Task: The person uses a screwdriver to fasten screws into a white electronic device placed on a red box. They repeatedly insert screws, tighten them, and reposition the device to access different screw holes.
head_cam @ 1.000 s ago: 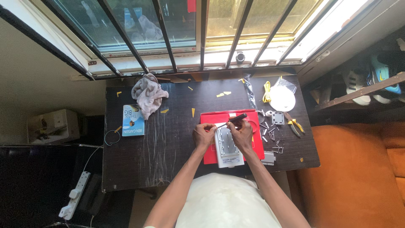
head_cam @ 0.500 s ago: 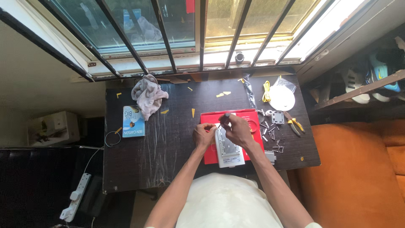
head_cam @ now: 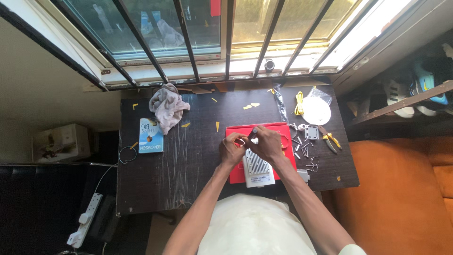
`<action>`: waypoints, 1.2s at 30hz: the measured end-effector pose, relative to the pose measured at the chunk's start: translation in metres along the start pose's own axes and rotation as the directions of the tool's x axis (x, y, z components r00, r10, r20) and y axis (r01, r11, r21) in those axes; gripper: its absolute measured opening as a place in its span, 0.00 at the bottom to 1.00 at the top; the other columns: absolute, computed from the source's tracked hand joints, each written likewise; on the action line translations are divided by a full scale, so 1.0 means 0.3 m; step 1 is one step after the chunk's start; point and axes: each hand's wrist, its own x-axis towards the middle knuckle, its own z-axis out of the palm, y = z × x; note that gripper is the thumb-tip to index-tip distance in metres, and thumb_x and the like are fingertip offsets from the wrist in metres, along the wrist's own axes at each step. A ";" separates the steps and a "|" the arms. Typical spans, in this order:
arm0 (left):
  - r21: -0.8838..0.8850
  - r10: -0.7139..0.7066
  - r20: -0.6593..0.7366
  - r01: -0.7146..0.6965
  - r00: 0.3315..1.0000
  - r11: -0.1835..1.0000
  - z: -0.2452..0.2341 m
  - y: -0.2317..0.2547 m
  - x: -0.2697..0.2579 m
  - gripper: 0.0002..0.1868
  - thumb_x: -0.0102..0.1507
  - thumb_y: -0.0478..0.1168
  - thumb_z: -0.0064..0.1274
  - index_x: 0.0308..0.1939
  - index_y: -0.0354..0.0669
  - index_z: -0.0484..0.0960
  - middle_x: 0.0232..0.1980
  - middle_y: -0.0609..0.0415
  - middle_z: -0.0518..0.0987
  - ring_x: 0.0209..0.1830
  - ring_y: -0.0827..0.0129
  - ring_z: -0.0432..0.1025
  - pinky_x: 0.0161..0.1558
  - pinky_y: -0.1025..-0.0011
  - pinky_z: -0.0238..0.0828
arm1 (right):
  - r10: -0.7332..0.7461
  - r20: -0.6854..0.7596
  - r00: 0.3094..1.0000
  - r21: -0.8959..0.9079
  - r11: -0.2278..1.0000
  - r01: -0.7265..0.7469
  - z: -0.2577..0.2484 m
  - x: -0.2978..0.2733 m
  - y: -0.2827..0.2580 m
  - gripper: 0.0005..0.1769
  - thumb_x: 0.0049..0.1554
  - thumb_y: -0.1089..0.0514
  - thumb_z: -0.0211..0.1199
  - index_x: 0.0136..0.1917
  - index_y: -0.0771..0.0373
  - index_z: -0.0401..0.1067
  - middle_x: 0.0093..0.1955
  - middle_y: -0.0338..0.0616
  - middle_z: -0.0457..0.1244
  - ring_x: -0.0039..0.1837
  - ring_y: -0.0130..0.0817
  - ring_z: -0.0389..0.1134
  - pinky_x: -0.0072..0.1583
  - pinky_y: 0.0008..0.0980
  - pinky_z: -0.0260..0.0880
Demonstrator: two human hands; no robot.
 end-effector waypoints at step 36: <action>-0.009 0.181 0.052 -0.180 0.982 0.984 -0.070 0.053 0.028 0.21 0.46 0.42 0.75 0.40 0.42 0.85 0.46 0.53 0.85 0.65 0.50 0.66 0.63 0.54 0.64 | 0.059 -0.021 0.998 -0.051 0.997 -0.060 -0.078 0.053 -0.055 0.31 0.48 0.32 0.73 0.30 0.62 0.70 0.30 0.45 0.67 0.30 0.39 0.69 0.33 0.41 0.64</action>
